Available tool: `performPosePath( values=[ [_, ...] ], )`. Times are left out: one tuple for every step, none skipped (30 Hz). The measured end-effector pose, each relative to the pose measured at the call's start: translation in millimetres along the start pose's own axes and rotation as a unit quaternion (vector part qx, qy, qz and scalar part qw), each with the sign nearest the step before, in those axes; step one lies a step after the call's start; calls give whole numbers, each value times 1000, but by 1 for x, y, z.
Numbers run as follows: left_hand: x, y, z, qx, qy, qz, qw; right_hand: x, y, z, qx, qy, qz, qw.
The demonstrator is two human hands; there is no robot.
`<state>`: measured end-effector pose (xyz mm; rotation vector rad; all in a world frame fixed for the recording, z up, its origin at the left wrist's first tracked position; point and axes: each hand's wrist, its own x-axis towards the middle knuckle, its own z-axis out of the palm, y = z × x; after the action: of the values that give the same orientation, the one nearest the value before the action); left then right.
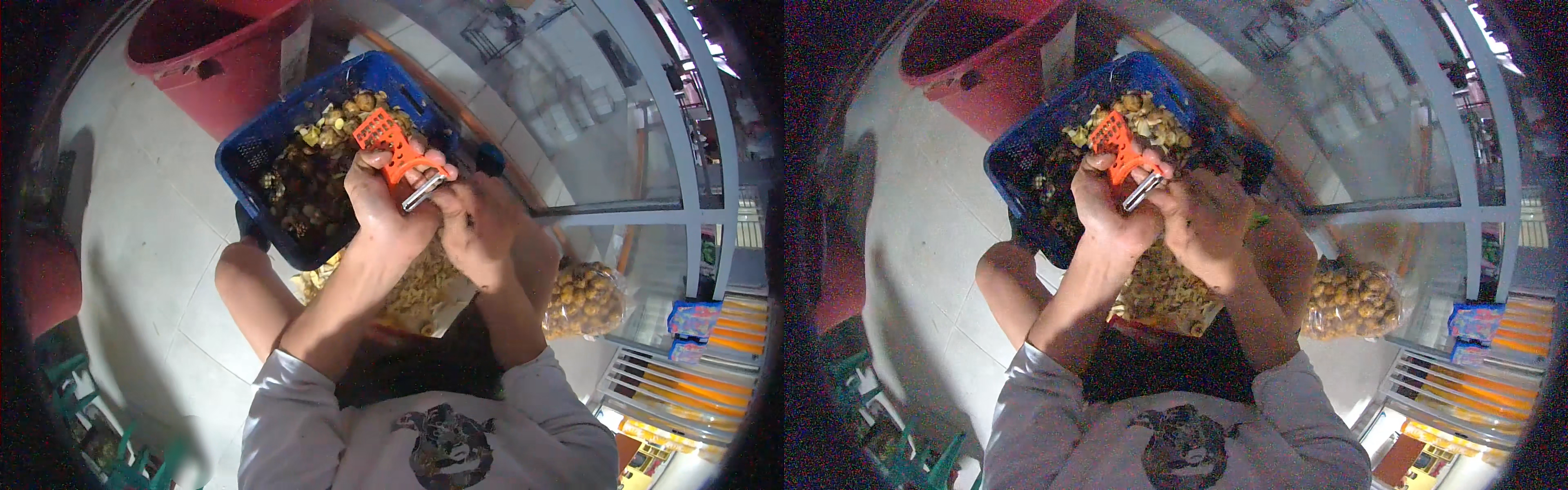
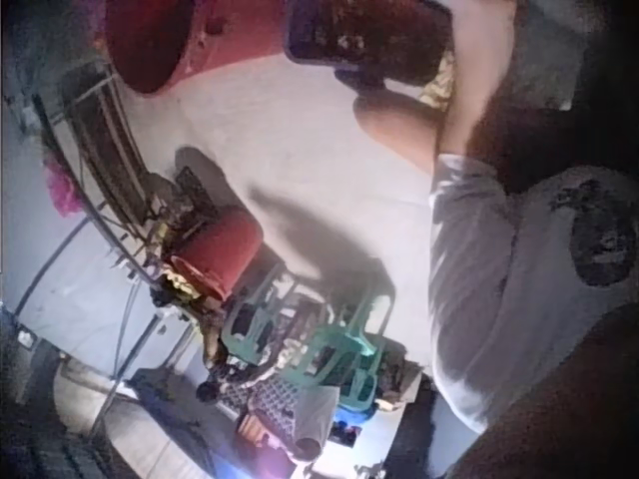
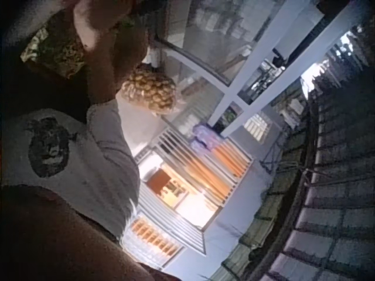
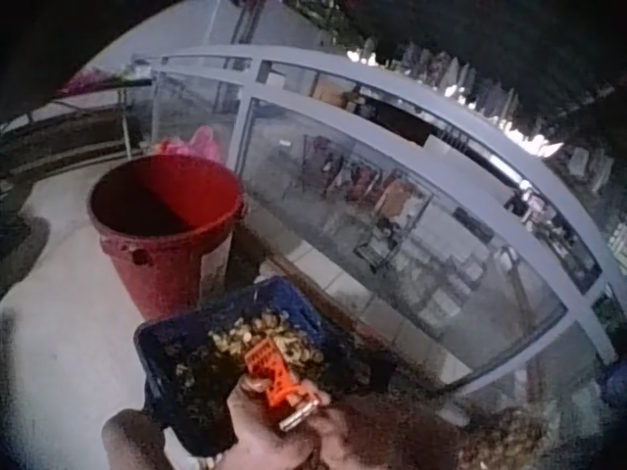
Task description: The person peels small pieces of produce with a hand peeler while seated on the floor, placing the peeled items and skins into different containers.
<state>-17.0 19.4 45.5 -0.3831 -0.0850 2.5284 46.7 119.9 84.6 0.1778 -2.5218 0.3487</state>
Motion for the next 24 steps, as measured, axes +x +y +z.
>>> performPosePath(
  values=[
    [-1,0,1,7,-4,8,1000,0,-1,1,-16,11,-24,1000],
    [-4,4,2,0,-6,-48,999,5,1,-1,24,60,-34,997],
    [-3,4,2,-1,-7,-46,999,3,-1,-1,24,59,-36,997],
    [-2,2,0,2,5,-28,1000,0,-3,0,-7,29,-40,999],
    [-1,1,0,4,18,-9,1000,-2,-5,0,-39,-2,-44,998],
    [-5,2,1,20,-32,-25,999,-2,-9,3,22,19,-41,999],
    [-4,3,1,21,-31,-24,999,0,-7,1,24,18,-42,999],
    [-2,3,2,3,-7,-21,1000,2,-2,-2,1,25,-60,998],
    [-1,3,2,-16,18,-18,1000,5,1,-4,-21,30,-77,996],
    [-2,3,0,-16,19,-17,1000,7,2,-5,-5,32,-62,998],
    [-4,3,-2,6,4,-11,1000,4,-2,-2,-3,31,-62,998],
    [-3,2,-3,28,-15,-8,999,-1,-9,1,13,24,-56,998],
    [-3,2,-2,50,-34,-5,998,-2,-12,3,30,16,-50,998],
    [0,0,0,50,-36,-7,998,-1,-13,3,28,13,-47,998],
    [0,-1,3,33,-5,8,999,0,-7,2,32,12,-46,998],
    [0,-1,3,16,29,22,999,1,4,2,37,16,-23,999],
    [-2,-1,1,16,33,24,999,0,10,2,42,19,0,999],
    [-1,-1,3,19,43,24,999,4,4,-5,7,-14,-12,1000],
    [-1,-2,5,23,52,25,998,1,0,-4,5,-13,-13,1000],
    [-1,0,0,44,-8,12,999,-3,-3,2,31,-20,-33,999],
    [-3,0,0,45,-7,13,999,-8,-4,7,61,-29,-51,996],
    [-4,0,1,38,7,9,999,-8,-2,10,31,15,-60,998],
    [-5,0,3,31,21,5,999,-6,2,8,32,15,-59,998],
    [-3,0,6,7,49,9,999,1,4,2,19,25,-58,998]
  ],
)
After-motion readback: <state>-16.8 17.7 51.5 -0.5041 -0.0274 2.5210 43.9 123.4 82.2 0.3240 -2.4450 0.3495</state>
